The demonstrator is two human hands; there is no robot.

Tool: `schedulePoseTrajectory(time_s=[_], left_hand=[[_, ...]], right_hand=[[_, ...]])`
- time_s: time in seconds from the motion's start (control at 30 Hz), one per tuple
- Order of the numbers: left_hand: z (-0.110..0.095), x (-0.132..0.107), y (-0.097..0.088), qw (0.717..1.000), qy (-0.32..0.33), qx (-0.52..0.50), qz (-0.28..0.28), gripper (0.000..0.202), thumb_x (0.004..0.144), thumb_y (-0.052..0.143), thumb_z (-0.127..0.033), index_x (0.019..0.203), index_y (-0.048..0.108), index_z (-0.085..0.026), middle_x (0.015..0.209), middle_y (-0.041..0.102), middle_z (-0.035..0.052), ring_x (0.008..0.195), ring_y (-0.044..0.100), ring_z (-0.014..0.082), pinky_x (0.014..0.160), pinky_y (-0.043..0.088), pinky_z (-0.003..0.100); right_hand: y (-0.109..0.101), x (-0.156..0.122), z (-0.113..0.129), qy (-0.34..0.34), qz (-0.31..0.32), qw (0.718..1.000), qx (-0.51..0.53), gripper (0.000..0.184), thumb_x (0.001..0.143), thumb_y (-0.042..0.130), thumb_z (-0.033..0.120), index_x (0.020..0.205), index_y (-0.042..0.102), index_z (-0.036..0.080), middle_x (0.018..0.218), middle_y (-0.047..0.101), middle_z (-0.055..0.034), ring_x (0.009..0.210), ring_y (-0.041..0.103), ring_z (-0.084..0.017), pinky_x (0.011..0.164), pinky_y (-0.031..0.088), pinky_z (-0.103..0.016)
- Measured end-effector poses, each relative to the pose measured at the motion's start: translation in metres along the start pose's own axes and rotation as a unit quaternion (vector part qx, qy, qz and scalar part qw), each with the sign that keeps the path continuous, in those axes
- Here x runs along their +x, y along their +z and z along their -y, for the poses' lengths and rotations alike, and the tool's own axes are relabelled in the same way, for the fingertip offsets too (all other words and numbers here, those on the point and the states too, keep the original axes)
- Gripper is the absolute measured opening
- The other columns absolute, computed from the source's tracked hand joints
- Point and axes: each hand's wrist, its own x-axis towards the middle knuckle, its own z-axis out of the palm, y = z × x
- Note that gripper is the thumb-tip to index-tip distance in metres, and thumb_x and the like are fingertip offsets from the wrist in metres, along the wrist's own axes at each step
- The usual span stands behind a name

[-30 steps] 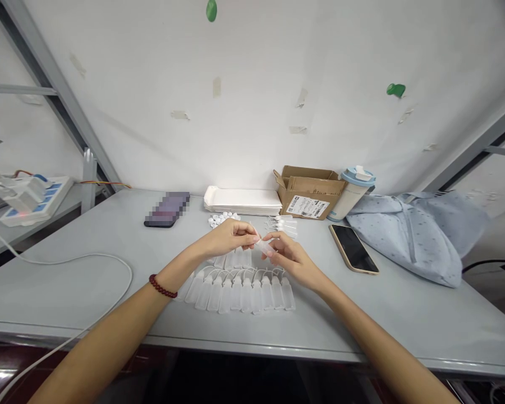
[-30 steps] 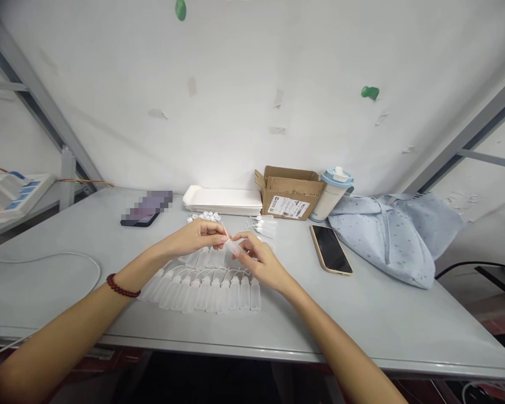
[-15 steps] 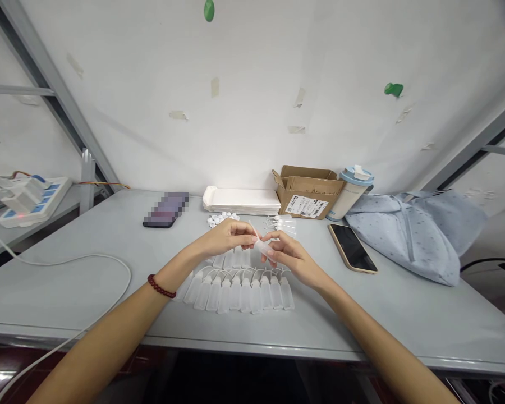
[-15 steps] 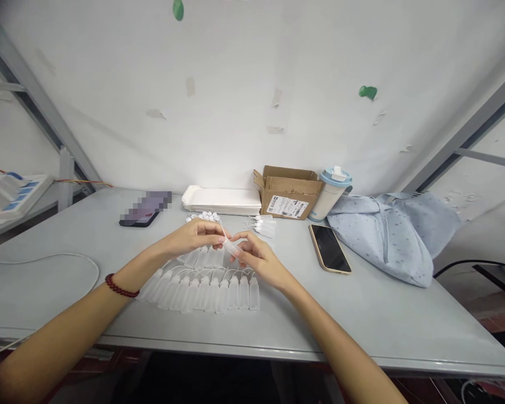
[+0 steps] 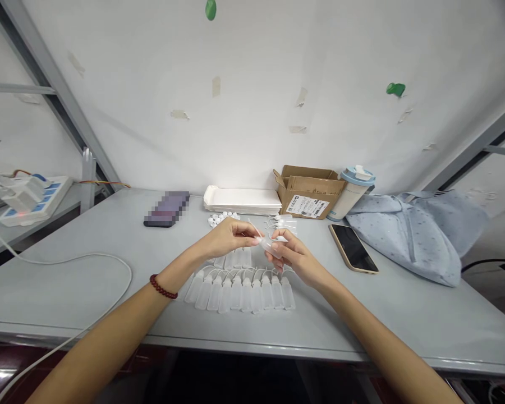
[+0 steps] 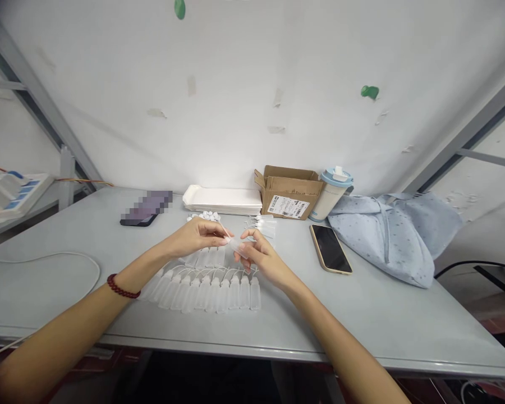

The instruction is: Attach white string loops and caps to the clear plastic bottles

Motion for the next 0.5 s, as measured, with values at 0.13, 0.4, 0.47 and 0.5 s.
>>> schedulePoseTrajectory(time_s=[0.13,0.4,0.47,0.5], left_hand=[[-0.0005,-0.0001,-0.0001,1.000,-0.010,0.011,-0.007,0.026,0.079,0.059,-0.040,0.084,0.069,-0.017,0.083,0.067,0.0043,0.074,0.057,0.0148,0.062,0.042,0.024],[0.0012,0.0017,0.0024,0.999,-0.032,0.004,0.033,0.035,0.082,0.055,-0.044,0.067,0.063,-0.013,0.064,0.062,0.0034,0.062,0.055,0.0126,0.061,0.044,0.024],[-0.0018,0.0004,0.0017,0.999,-0.019,0.007,0.035,0.027,0.081,0.058,-0.039,0.075,0.065,-0.014,0.070,0.062,0.0027,0.064,0.054,0.0122,0.062,0.044,0.024],[-0.0038,-0.0003,0.0012,0.999,-0.017,0.004,0.035,0.023,0.080,0.059,-0.037,0.080,0.066,-0.015,0.074,0.062,0.0026,0.067,0.054,0.0120,0.063,0.044,0.023]], right_hand=[[0.0011,0.0005,0.0005,0.000,0.006,1.000,0.010,0.020,0.085,0.050,0.037,0.094,0.037,0.025,0.069,0.056,0.0046,0.050,0.039,-0.008,0.052,0.037,-0.024],[0.0007,0.0001,0.0019,0.004,0.003,1.000,0.021,0.021,0.085,0.050,0.038,0.093,0.036,0.025,0.066,0.055,0.0051,0.049,0.038,-0.008,0.051,0.036,-0.024],[0.0008,0.0000,0.0024,0.007,0.000,1.000,0.029,0.022,0.085,0.051,0.038,0.094,0.035,0.025,0.065,0.053,0.0061,0.049,0.037,-0.008,0.050,0.035,-0.023],[0.0008,0.0000,0.0026,0.008,-0.001,0.999,0.034,0.023,0.084,0.051,0.038,0.094,0.034,0.025,0.064,0.053,0.0066,0.048,0.036,-0.008,0.050,0.034,-0.023]])
